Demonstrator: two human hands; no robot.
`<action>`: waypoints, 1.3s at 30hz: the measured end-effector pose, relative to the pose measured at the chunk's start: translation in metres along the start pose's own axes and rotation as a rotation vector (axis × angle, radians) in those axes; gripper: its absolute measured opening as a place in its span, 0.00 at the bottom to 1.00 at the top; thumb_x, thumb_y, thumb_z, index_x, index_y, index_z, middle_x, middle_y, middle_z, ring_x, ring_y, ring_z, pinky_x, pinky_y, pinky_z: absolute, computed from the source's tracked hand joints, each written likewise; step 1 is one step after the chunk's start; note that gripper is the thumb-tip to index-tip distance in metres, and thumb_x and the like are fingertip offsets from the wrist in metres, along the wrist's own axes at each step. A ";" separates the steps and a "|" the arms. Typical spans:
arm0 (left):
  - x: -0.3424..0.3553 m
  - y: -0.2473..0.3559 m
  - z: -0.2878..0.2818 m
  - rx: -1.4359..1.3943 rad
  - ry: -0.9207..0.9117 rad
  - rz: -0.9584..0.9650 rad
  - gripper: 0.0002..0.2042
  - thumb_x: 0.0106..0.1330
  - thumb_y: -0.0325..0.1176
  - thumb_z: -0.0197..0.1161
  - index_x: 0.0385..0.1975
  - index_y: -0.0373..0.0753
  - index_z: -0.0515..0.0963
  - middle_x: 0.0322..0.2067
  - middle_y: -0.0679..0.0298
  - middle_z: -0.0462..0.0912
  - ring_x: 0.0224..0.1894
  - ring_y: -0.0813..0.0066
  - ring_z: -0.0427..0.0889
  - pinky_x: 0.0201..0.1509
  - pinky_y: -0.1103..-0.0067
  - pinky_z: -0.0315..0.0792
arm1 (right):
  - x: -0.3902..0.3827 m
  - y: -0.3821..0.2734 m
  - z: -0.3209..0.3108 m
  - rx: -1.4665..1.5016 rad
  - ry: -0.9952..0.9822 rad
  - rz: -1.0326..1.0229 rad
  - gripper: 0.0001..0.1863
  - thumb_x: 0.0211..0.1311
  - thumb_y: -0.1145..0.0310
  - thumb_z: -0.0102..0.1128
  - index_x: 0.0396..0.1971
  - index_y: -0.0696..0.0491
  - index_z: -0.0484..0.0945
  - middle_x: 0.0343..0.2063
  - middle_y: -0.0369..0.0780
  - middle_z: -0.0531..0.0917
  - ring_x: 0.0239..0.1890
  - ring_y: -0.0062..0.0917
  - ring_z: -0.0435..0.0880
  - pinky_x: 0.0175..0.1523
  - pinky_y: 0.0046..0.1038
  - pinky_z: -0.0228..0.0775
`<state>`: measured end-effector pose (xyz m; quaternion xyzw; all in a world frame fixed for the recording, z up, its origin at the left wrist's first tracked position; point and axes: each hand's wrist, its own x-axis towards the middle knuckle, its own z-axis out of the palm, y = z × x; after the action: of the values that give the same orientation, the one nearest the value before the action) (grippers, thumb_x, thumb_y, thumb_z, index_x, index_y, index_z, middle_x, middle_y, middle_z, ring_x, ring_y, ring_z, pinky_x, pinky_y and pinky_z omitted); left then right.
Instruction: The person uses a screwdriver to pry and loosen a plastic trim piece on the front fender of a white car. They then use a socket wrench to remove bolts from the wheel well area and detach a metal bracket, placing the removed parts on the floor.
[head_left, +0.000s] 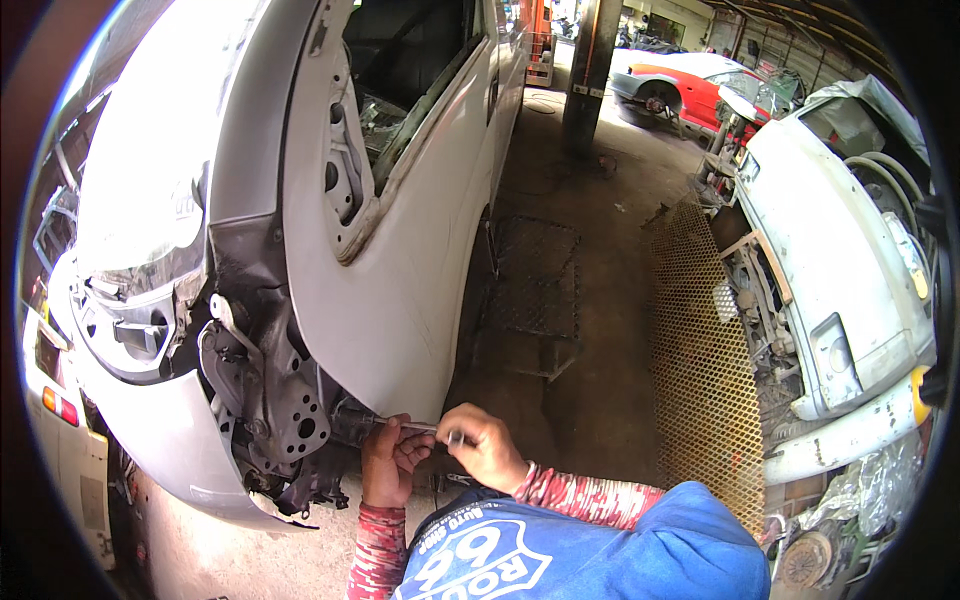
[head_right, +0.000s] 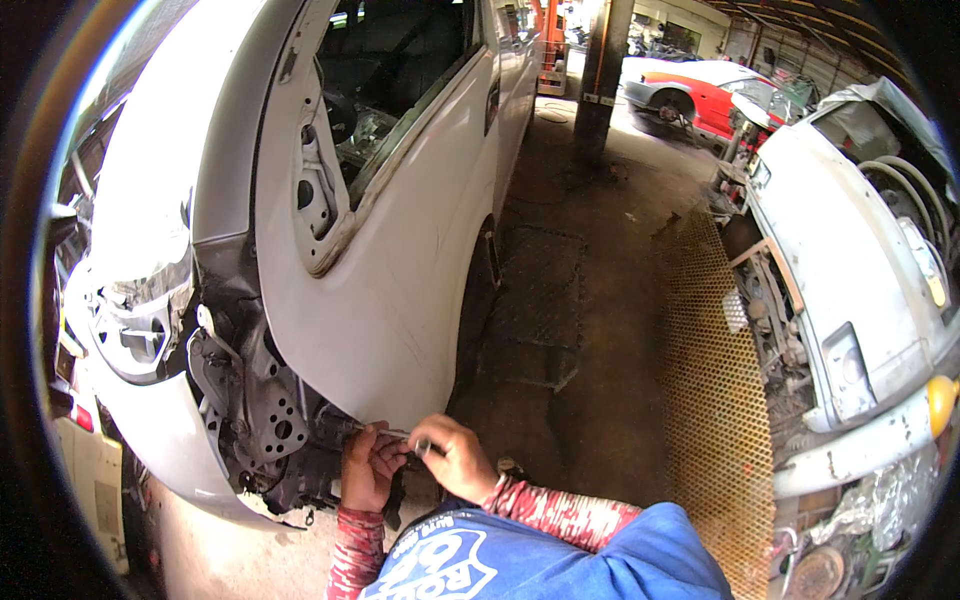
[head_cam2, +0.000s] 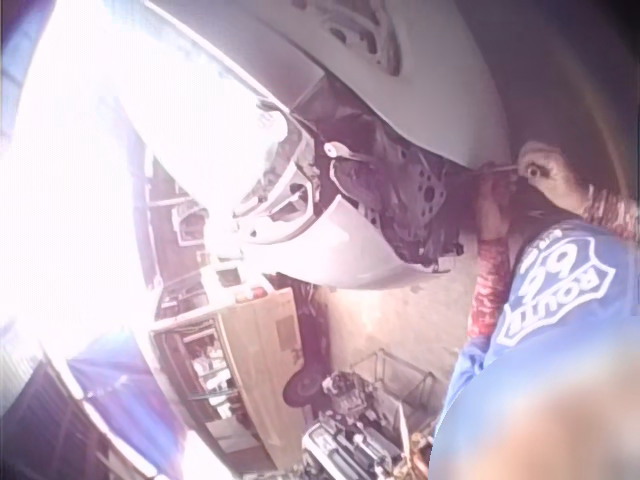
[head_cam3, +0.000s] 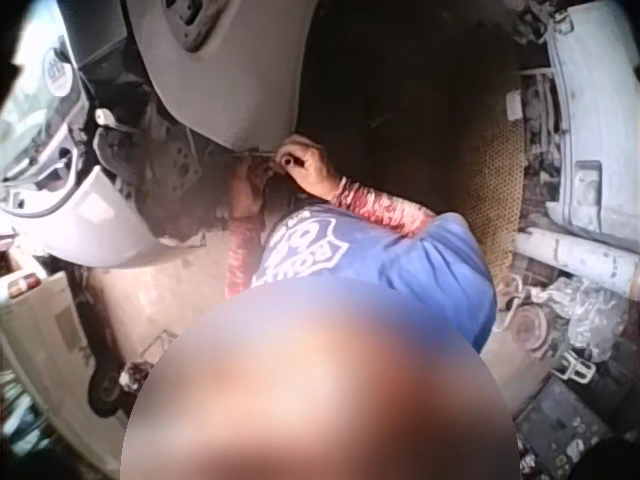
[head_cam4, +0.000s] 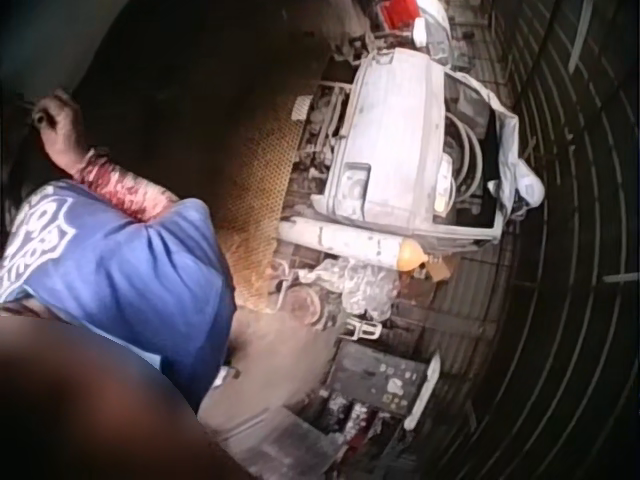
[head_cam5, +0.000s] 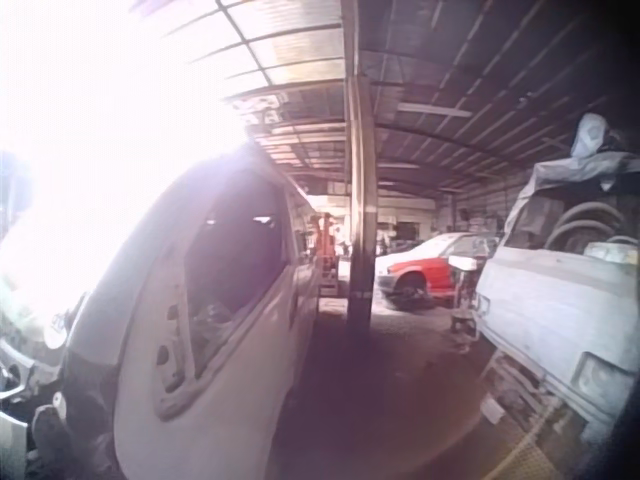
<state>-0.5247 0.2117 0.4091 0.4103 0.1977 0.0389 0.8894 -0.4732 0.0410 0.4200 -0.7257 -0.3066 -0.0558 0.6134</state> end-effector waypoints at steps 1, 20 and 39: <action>-0.001 -0.001 0.003 0.013 -0.003 0.001 0.15 0.70 0.43 0.62 0.45 0.37 0.76 0.36 0.59 0.84 0.30 0.71 0.83 0.32 0.78 0.76 | -0.006 -0.004 -0.002 0.010 -0.125 0.020 0.11 0.48 0.87 0.58 0.31 0.55 0.78 0.37 0.41 0.80 0.43 0.36 0.82 0.45 0.32 0.74; 0.002 -0.013 0.012 -0.099 0.009 0.101 0.10 0.71 0.37 0.58 0.47 0.41 0.73 0.40 0.60 0.82 0.34 0.74 0.83 0.30 0.81 0.76 | -0.009 0.016 -0.025 0.697 -0.259 0.992 0.31 0.71 0.39 0.48 0.52 0.55 0.77 0.30 0.42 0.85 0.20 0.20 0.78 0.25 0.22 0.71; -0.002 -0.004 0.003 -0.102 0.221 0.096 0.14 0.74 0.38 0.57 0.49 0.33 0.75 0.38 0.58 0.84 0.32 0.76 0.79 0.36 0.80 0.75 | -0.016 0.009 -0.007 0.133 0.038 0.369 0.10 0.58 0.84 0.52 0.38 0.59 0.80 0.38 0.40 0.80 0.39 0.23 0.80 0.42 0.24 0.72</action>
<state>-0.5260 0.2062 0.4090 0.3668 0.2722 0.1362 0.8791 -0.4794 0.0283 0.4071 -0.7264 -0.1598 0.0642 0.6654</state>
